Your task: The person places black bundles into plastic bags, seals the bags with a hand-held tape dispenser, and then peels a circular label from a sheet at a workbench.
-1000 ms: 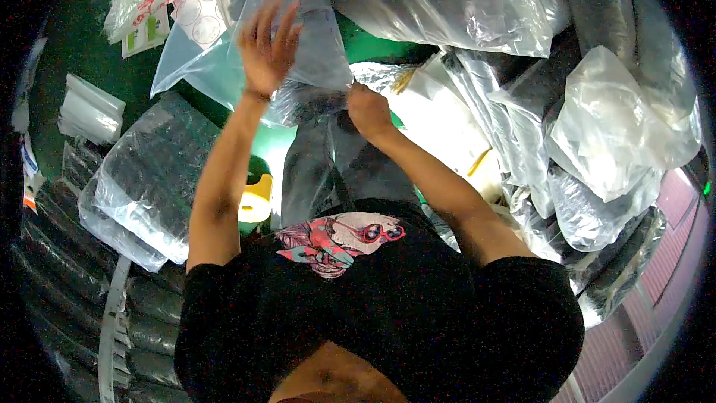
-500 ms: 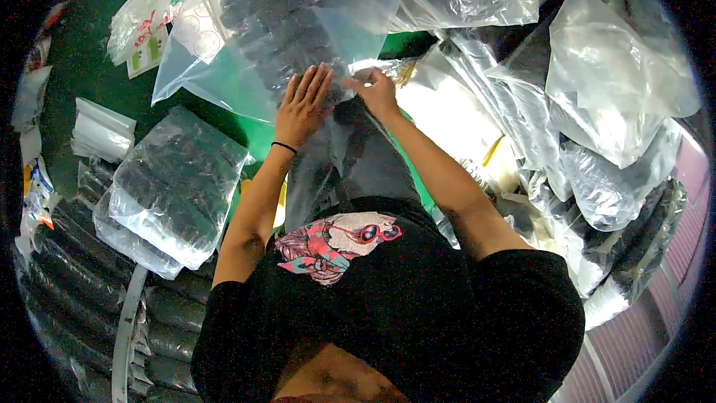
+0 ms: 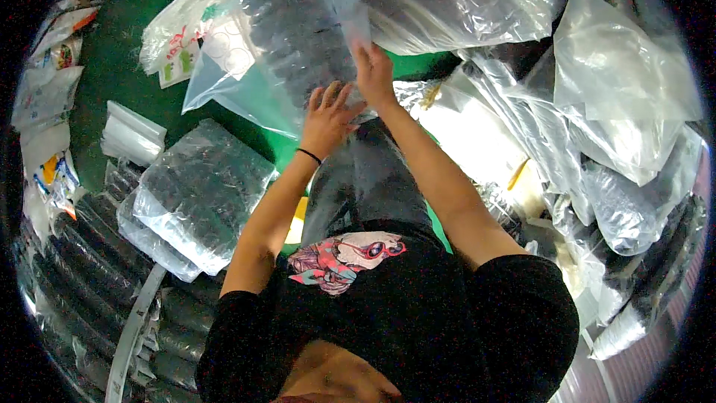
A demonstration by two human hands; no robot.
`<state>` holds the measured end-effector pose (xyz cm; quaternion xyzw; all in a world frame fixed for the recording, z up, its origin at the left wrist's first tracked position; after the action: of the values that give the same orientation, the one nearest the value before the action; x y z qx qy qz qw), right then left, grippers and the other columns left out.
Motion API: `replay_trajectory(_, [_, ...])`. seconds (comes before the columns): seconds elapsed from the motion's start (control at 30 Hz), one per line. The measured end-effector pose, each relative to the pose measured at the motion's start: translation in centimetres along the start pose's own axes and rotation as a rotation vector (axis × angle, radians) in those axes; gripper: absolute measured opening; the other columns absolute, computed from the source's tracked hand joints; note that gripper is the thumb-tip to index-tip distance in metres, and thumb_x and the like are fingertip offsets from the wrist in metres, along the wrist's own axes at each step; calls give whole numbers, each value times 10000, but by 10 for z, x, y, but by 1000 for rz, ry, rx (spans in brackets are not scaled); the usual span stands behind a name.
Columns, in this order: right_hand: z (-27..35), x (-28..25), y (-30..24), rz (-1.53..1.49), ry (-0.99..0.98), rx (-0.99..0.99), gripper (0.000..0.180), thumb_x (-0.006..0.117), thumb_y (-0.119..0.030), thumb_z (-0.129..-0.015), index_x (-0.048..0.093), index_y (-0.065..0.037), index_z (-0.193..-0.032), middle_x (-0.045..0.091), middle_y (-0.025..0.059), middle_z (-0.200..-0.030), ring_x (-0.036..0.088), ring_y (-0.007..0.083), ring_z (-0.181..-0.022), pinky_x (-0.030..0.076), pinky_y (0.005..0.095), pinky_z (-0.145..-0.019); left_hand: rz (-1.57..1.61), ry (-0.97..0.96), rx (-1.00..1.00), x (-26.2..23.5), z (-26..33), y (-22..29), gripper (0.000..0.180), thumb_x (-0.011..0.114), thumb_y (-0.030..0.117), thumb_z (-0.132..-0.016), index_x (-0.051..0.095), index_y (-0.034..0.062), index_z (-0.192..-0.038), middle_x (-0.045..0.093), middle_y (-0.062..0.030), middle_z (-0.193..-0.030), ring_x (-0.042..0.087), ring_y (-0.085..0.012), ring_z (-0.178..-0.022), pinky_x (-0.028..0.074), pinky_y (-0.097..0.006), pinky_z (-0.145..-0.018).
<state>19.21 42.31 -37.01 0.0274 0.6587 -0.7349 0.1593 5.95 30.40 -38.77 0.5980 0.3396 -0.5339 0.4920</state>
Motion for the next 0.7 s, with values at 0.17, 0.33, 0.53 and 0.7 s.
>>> replay_trajectory(0.17, [35,95,-12,167,-30,-364,478,542,-104,-940,554,-118,-1417,533,162,-1454,518,323,-1318,423,414,-1075,1485,750,-880,0,-15,-120,310,706,162,-855,655,8,-1119,645,-99,-1134,582,-279,-1042,436,-361,-908])
replay_trajectory(0.33, [55,147,30,757,-50,-403,555,576,-110,-878,536,-96,-1431,496,158,-1484,444,322,-1385,354,457,-1143,141,875,-228,-91,-79,-70,392,703,236,-871,583,25,-1178,600,-167,-1225,565,-353,-1137,420,-470,-958])
replay_trajectory(0.53, [81,138,12,523,-574,-625,420,614,-113,-836,627,-51,-1252,432,132,-1544,385,324,-1428,313,487,-1174,85,390,-481,-29,-82,-117,656,639,400,-919,455,99,-1472,342,-184,-1580,281,-371,-1478,205,-506,-1211])
replay_trajectory(0.7, [22,76,-9,301,-625,-328,161,621,-36,-816,713,-73,-943,702,118,-1149,600,321,-1190,452,464,-1034,233,527,-567,-6,-50,-129,615,614,403,-952,460,174,-1502,353,-135,-1542,338,-309,-1418,272,-479,-1149])
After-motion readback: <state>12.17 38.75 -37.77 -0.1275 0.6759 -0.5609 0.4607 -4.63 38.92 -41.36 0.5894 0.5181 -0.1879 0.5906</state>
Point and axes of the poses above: each hand's wrist, its own z-axis away from the middle knuckle, its own x-axis out of the palm, y = z × x, the point moved 2 cm from there along -z, towards the middle knuckle
